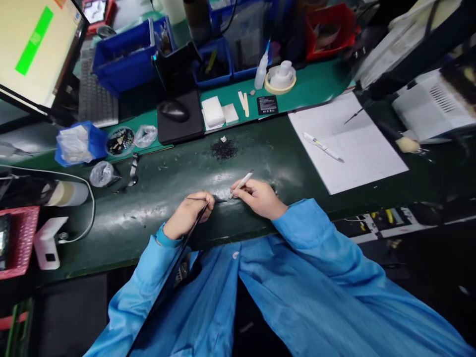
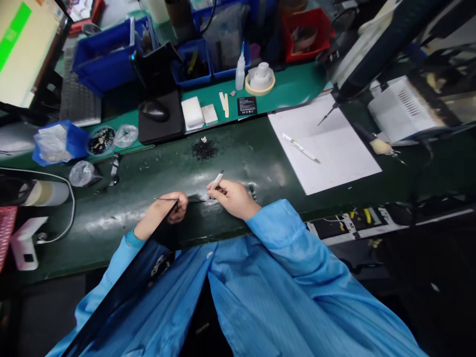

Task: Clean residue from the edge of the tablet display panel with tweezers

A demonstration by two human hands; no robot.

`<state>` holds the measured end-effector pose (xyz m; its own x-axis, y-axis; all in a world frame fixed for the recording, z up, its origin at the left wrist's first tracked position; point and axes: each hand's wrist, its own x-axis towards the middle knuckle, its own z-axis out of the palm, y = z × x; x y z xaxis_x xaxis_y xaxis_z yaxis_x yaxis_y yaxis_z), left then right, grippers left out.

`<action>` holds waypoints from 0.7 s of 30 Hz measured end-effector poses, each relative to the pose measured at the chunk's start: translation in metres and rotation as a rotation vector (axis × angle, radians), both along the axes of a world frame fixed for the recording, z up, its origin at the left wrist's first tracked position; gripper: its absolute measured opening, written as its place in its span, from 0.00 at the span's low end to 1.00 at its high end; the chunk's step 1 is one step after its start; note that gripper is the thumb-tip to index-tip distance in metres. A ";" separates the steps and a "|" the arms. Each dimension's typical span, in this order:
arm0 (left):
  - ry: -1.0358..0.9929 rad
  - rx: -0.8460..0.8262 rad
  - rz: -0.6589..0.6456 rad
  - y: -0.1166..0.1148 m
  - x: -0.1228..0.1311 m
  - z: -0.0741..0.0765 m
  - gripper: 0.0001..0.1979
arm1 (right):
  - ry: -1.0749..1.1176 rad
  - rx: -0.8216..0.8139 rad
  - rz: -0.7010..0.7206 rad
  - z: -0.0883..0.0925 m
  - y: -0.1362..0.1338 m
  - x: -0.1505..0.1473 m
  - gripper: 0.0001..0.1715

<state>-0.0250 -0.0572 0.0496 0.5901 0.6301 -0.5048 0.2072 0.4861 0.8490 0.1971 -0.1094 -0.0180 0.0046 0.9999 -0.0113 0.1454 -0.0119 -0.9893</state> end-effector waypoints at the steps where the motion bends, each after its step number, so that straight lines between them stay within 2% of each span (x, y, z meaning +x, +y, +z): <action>1: 0.014 0.029 -0.013 -0.001 0.002 0.004 0.11 | -0.009 -0.004 0.008 -0.001 -0.001 0.000 0.12; 5: 0.024 0.090 -0.045 -0.001 0.004 0.010 0.08 | -0.083 0.029 0.030 -0.001 -0.003 0.003 0.10; 11: 0.037 0.093 -0.046 0.001 0.004 0.008 0.08 | -0.111 0.087 0.041 -0.004 -0.005 0.002 0.12; 12: 0.041 0.094 -0.045 0.001 0.004 0.007 0.08 | -0.076 0.083 0.021 -0.004 -0.005 0.002 0.14; 15: 0.049 0.079 -0.036 0.000 0.004 0.007 0.09 | 0.080 0.073 -0.110 -0.004 -0.008 0.004 0.33; 16: 0.046 0.070 -0.033 0.000 0.003 0.007 0.09 | 0.130 0.065 -0.152 -0.002 -0.009 0.005 0.35; 18: 0.039 0.058 -0.027 -0.001 0.002 0.007 0.09 | 0.227 0.038 -0.180 0.002 -0.013 0.010 0.28; 19: 0.038 0.054 -0.024 -0.001 0.002 0.007 0.09 | 0.282 0.027 -0.153 0.005 -0.016 0.013 0.24; 21: 0.042 0.059 -0.023 -0.002 0.000 0.006 0.09 | 0.373 0.012 -0.068 0.011 -0.021 0.017 0.22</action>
